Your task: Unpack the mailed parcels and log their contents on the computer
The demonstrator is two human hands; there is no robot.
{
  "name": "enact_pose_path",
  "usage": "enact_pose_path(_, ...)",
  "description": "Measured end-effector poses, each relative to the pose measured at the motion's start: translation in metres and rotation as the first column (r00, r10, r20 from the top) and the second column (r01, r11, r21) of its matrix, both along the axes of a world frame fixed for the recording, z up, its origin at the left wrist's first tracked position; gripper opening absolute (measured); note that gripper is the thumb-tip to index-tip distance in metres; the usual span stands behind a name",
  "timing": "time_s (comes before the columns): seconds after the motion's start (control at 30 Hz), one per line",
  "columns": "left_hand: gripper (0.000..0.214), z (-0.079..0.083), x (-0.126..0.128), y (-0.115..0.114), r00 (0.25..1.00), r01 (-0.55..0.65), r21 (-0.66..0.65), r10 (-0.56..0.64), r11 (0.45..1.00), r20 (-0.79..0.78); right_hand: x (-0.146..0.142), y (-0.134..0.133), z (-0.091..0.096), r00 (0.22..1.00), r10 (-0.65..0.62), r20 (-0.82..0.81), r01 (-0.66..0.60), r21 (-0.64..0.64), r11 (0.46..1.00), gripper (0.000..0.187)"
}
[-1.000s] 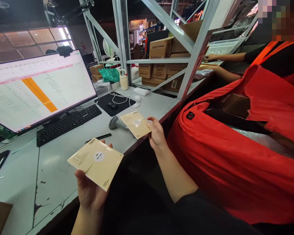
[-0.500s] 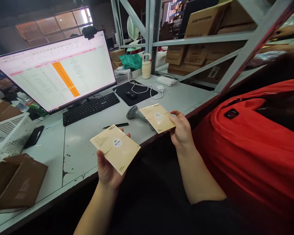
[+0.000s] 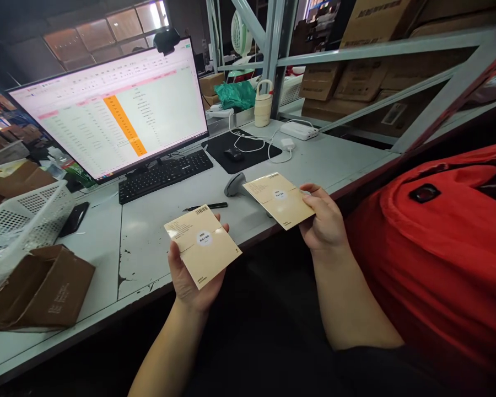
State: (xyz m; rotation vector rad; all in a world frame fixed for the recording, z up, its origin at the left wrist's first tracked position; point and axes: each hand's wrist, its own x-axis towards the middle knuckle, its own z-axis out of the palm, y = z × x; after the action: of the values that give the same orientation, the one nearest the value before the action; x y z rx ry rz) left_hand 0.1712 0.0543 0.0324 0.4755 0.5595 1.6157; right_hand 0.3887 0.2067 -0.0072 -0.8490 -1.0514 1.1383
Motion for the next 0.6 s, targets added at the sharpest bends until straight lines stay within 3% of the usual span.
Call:
enact_pose_path(0.13,0.069,-0.005,0.004,0.004,0.998,-0.049,-0.051,0.052,0.997,0.041,-0.032,-0.037,0.014,0.966,0.259,0.004,-0.259,-0.003,0.966,0.035)
enact_pose_path(0.23,0.068,-0.012,0.007,0.006,0.996,-0.074,-0.116,0.079,0.991,0.043,-0.064,-0.061,0.018,0.863,0.413,0.293,-0.437,0.018,0.899,0.034)
enact_pose_path(0.37,0.052,-0.024,0.002,0.011,0.981,-0.195,-0.149,0.191,0.969,-0.041,-0.087,-0.065,0.023,0.648,0.221,0.728,-0.461,0.144,0.876,0.035)
enact_pose_path(0.53,0.051,-0.033,-0.021,0.017,0.965,-0.263,-0.227,0.251,0.938,-0.08,-0.077,-0.028,0.051,0.369,0.165,0.915,-0.671,0.139,0.728,0.047)
enact_pose_path(0.6,0.06,-0.031,-0.037,0.015,0.947,-0.318,-0.248,0.295,0.915,-0.125,-0.067,0.007,0.065,0.349,0.113,0.93,-0.668,0.162,0.727,0.052)
